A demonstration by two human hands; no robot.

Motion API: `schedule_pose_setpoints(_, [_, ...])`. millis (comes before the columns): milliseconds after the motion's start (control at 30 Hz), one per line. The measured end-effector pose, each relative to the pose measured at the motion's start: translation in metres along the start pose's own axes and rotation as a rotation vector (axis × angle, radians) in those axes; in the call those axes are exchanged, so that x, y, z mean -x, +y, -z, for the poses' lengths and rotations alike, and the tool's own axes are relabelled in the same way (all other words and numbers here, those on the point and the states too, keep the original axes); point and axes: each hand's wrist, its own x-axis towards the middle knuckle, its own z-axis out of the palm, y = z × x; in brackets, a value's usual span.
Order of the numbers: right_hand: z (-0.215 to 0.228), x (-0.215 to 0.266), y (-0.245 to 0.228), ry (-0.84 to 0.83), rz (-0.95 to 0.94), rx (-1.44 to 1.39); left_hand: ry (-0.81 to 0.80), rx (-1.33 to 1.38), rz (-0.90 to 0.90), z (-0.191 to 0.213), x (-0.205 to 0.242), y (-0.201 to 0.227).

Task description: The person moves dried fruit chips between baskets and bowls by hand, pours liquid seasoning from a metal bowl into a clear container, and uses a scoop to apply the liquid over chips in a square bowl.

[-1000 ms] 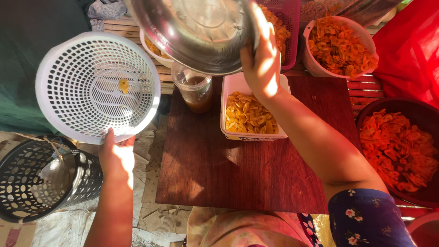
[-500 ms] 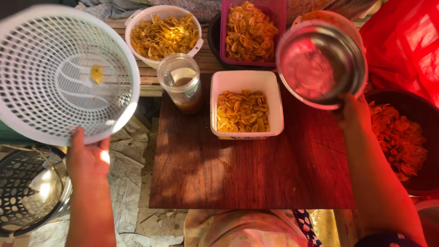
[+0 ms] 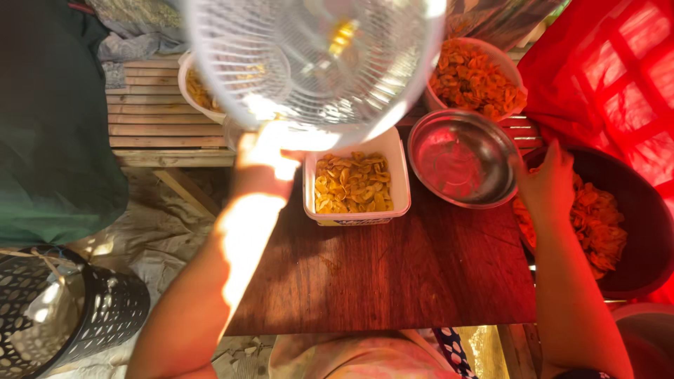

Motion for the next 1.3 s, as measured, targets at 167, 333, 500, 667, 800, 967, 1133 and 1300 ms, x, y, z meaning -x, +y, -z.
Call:
schedule_pose_setpoints(167, [0.080, -0.075, -0.079, 0.093, 0.284, -0.415, 0.017, -0.054, 0.202, -0.088, -0.006, -0.091])
schedule_pose_setpoints(333, [0.043, -0.119, -0.123, -0.242, 0.647, -0.083, -0.143, -0.190, 0.192, -0.124, 0.002, -0.143])
schedule_pose_setpoints(500, [-0.016, -0.108, -0.081, -0.345, 0.661, 0.098, -0.162, -0.288, 0.233, -0.127, 0.002, -0.175])
schedule_pose_setpoints(667, [-0.031, -0.100, -0.062, -0.590, 0.506, 0.050, -0.235, -0.343, 0.132, -0.135, 0.003, -0.175])
schedule_pose_setpoints(800, [-0.019, -0.123, -0.047, -0.743, 0.424, 0.007, -0.241, -0.358, 0.267, -0.141, -0.006, -0.162])
schedule_pose_setpoints(967, [-0.024, -0.165, -0.045, -0.836, 0.381, 0.024, -0.211, -0.342, 0.307, -0.135, -0.023, -0.163])
schedule_pose_setpoints(1133, [-0.040, -0.140, -0.072, -1.039, 0.464, 0.053, -0.190, -0.296, 0.294, -0.127, -0.036, -0.161])
schedule_pose_setpoints(1300, [-0.024, -0.110, -0.094, -1.053, 0.424, -0.066, -0.177, -0.467, 0.238, -0.129, -0.043, -0.155])
